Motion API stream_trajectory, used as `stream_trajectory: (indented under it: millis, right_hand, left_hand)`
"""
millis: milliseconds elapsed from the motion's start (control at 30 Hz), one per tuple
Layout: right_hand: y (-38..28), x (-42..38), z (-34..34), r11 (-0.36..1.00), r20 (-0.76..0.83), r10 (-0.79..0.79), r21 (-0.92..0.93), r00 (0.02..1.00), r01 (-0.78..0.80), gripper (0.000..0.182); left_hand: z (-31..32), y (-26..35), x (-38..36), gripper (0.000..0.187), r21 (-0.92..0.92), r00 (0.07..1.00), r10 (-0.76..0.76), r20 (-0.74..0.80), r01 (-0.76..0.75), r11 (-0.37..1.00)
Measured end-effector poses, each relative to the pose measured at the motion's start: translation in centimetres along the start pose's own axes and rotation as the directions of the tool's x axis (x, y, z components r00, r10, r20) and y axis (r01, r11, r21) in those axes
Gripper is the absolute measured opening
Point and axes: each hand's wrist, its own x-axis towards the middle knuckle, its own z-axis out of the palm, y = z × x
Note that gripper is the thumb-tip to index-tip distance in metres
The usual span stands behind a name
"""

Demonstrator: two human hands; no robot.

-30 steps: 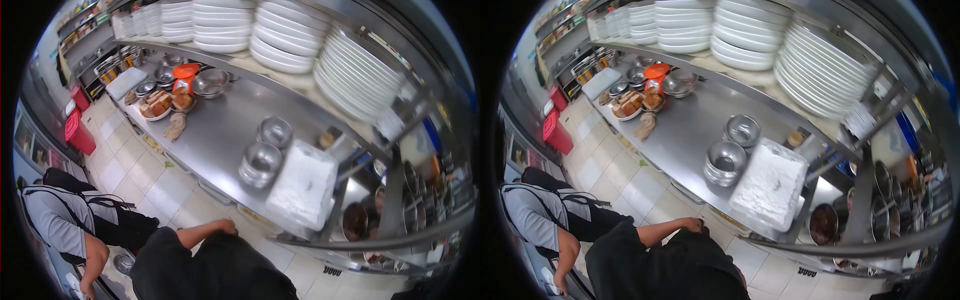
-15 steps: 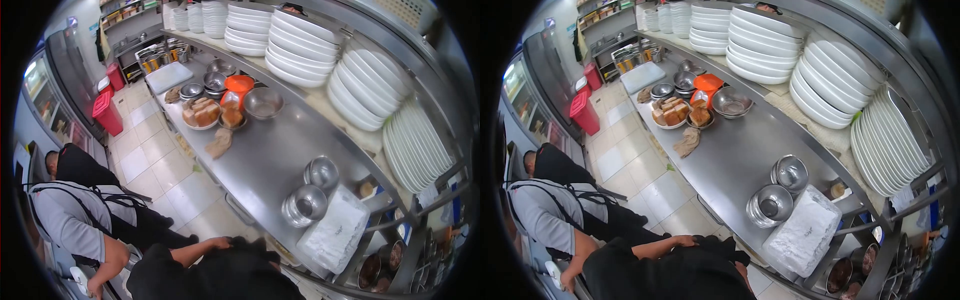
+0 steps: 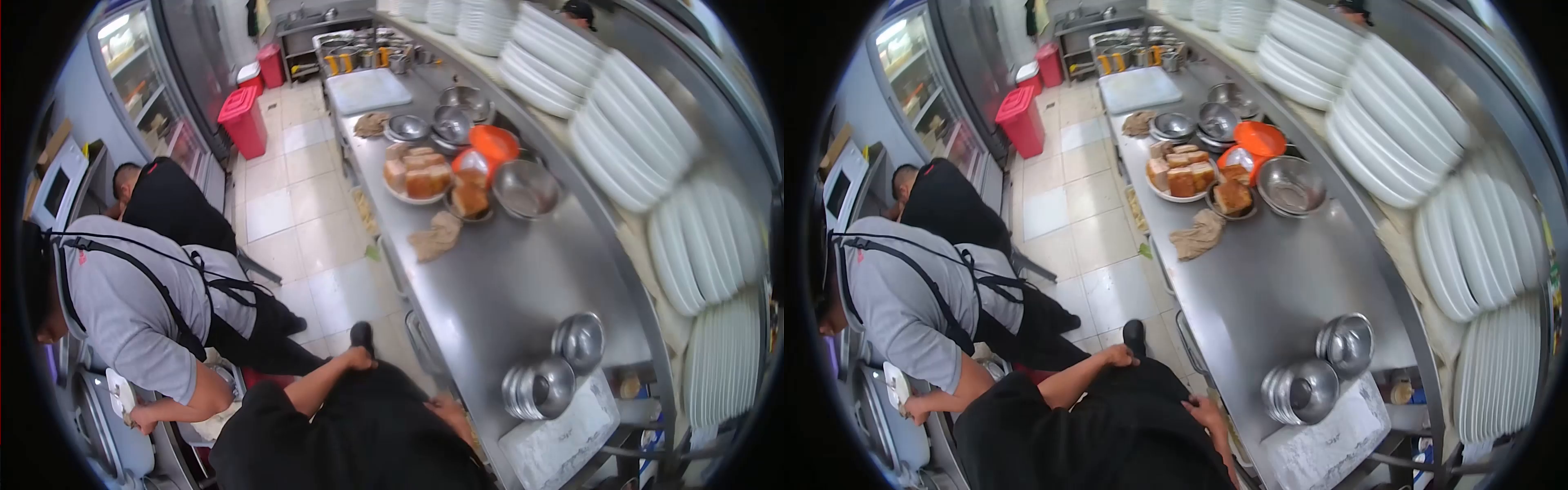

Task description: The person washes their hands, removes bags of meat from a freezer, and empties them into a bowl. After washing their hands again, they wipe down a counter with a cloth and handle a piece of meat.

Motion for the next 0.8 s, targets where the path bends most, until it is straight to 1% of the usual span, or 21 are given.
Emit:
stream_trajectory:
  millis: [33, 67, 133, 200, 233, 267, 333, 367, 400, 433, 500, 533, 567, 633, 667, 700, 767, 800]
  right_hand:
    - [-3.7, 0.6, -1.1, 0.994, 0.015, -0.018, 0.109, 1.0, 0.016, 0.048]
    - [-7.7, 1.4, -2.4, 0.975, 0.021, -0.036, 0.218, 0.999, 0.03, 0.048]
    - [-13.2, 5.5, -3.4, 0.961, -0.019, -0.19, 0.201, 0.982, 0.19, 0.047]
    - [-18.9, 9.8, -3.9, 0.932, -0.051, -0.317, 0.169, 0.947, 0.321, 0.045]
    - [-21.7, 12.0, -4.0, 0.916, -0.062, -0.367, 0.148, 0.928, 0.372, 0.044]
    - [-24.5, 14.0, -4.0, 0.897, -0.07, -0.416, 0.13, 0.906, 0.422, 0.042]
    - [-31.4, 16.2, -5.2, 0.887, -0.049, -0.453, 0.072, 0.89, 0.455, 0.036]
    - [-34.7, 16.9, -5.9, 0.879, -0.044, -0.474, 0.045, 0.88, 0.475, 0.033]
    - [-37.2, 17.5, -6.3, 0.859, -0.09, -0.507, 0.03, 0.857, 0.511, 0.024]
    - [-38.3, 18.7, -6.6, 0.861, -0.095, -0.498, 0.066, 0.862, 0.505, 0.022]
    - [-39.8, 20.8, -7.2, 0.862, -0.115, -0.474, 0.142, 0.873, 0.486, 0.02]
    - [-40.9, 21.0, -7.9, 0.859, -0.151, -0.485, 0.101, 0.861, 0.502, 0.017]
    - [-41.3, 21.8, -8.2, 0.874, -0.154, -0.447, 0.134, 0.881, 0.466, 0.016]
    - [-41.3, 23.2, -8.9, 0.897, -0.155, -0.37, 0.199, 0.916, 0.396, 0.015]
    - [-41.3, 24.1, -9.1, 0.874, -0.222, -0.381, 0.231, 0.898, 0.428, 0.015]
    - [-42.0, 24.6, -9.7, 0.882, -0.233, -0.379, 0.201, 0.895, 0.426, 0.015]
    - [-44.0, 25.4, -11.3, 0.892, -0.251, -0.383, 0.148, 0.889, 0.426, 0.016]
    - [-44.7, 26.3, -11.9, 0.874, -0.264, -0.42, 0.141, 0.868, 0.465, 0.017]
  left_hand:
    - [-1.0, -1.5, 0.7, 0.056, -0.061, 0.999, -0.03, -0.03, 0.028, 0.998]
    - [-1.8, -3.3, 1.7, 0.055, -0.058, 0.998, -0.037, -0.04, 0.035, 0.998]
    - [-3.6, -6.6, 4.5, 0.055, -0.056, 0.997, -0.037, -0.062, 0.034, 0.998]
    - [-5.8, -10.0, 6.6, 0.052, -0.074, 0.996, -0.078, -0.043, 0.075, 0.994]
    - [-6.7, -11.5, 7.7, 0.051, -0.082, 0.994, -0.1, -0.031, 0.097, 0.992]
    - [-7.3, -13.1, 9.3, 0.05, -0.058, 0.995, -0.089, -0.034, 0.087, 0.995]
    - [-9.4, -15.6, 12.2, 0.049, 0.008, 0.996, -0.07, -0.051, 0.07, 0.998]
    - [-11.5, -16.2, 12.8, 0.049, -0.058, 0.989, -0.109, -0.097, 0.104, 0.993]
    - [-13.7, -16.5, 13.2, 0.049, -0.124, 0.979, -0.147, -0.14, 0.13, 0.984]
    - [-16.2, -16.2, 13.4, 0.049, -0.188, 0.967, -0.186, -0.176, 0.152, 0.97]
    - [-22.2, -15.5, 13.4, 0.049, -0.336, 0.911, -0.231, -0.342, 0.111, 0.935]
    - [-25.3, -15.0, 13.7, 0.049, -0.385, 0.876, -0.229, -0.425, 0.054, 0.921]
    - [-28.4, -14.5, 14.1, 0.049, -0.426, 0.831, -0.229, -0.506, -0.01, 0.905]
    - [-34.5, -12.9, 14.5, 0.052, -0.416, 0.681, -0.213, -0.701, -0.147, 0.897]
    - [-38.1, -11.5, 13.8, 0.054, -0.421, 0.665, -0.205, -0.718, -0.182, 0.888]
    - [-41.6, -10.0, 13.2, 0.057, -0.427, 0.649, -0.198, -0.734, -0.215, 0.878]
    - [-47.8, -7.9, 13.7, 0.052, -0.344, 0.508, -0.149, -0.848, -0.315, 0.885]
    - [-50.8, -7.2, 14.3, 0.049, -0.282, 0.448, -0.094, -0.889, -0.374, 0.883]
